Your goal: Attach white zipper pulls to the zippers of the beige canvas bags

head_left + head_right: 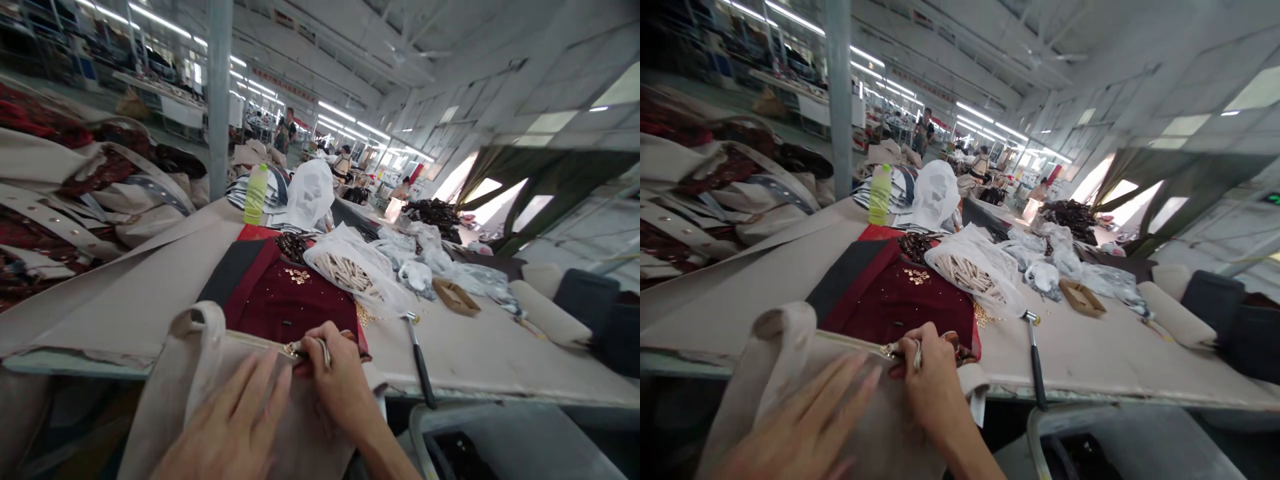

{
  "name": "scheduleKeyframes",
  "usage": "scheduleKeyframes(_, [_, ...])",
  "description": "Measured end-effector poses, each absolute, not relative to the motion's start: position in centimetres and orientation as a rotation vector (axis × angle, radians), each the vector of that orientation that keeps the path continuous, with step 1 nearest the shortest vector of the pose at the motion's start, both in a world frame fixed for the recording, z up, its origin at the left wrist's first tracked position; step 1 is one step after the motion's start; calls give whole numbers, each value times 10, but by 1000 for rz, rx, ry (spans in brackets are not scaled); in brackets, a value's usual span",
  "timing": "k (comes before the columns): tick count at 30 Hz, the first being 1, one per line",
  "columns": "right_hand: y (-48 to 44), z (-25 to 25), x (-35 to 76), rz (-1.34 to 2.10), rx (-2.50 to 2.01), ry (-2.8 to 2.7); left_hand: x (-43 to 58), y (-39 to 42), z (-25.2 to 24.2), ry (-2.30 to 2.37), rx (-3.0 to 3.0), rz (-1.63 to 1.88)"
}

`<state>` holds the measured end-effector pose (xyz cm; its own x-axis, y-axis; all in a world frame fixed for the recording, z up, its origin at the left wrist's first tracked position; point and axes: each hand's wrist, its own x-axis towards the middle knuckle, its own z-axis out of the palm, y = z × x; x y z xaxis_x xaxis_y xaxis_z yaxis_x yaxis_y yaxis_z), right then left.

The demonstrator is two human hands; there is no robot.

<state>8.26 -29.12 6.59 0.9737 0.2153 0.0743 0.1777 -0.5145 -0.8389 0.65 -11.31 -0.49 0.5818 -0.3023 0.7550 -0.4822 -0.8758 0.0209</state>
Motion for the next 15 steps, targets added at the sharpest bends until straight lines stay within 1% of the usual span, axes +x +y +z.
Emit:
scheduleKeyframes(3, [-280,50,110,-5,-2216,-250,50,-109,3,-612,2772,1029])
scheduleKeyframes(6, [-280,31,123,22,-2266,-248,73,-94,-10,-708,2816,973])
scheduleKeyframes(8, [-283,22,122,36,-2294,-274,73,-90,-23,-691,2817,926])
scheduleKeyframes(12, [-291,22,106,-70,-2430,-429,65,-96,-32,-602,2860,787])
scheduleKeyframes(15, [-313,33,99,-1,-2315,-518,64,-101,-29,-597,2883,740])
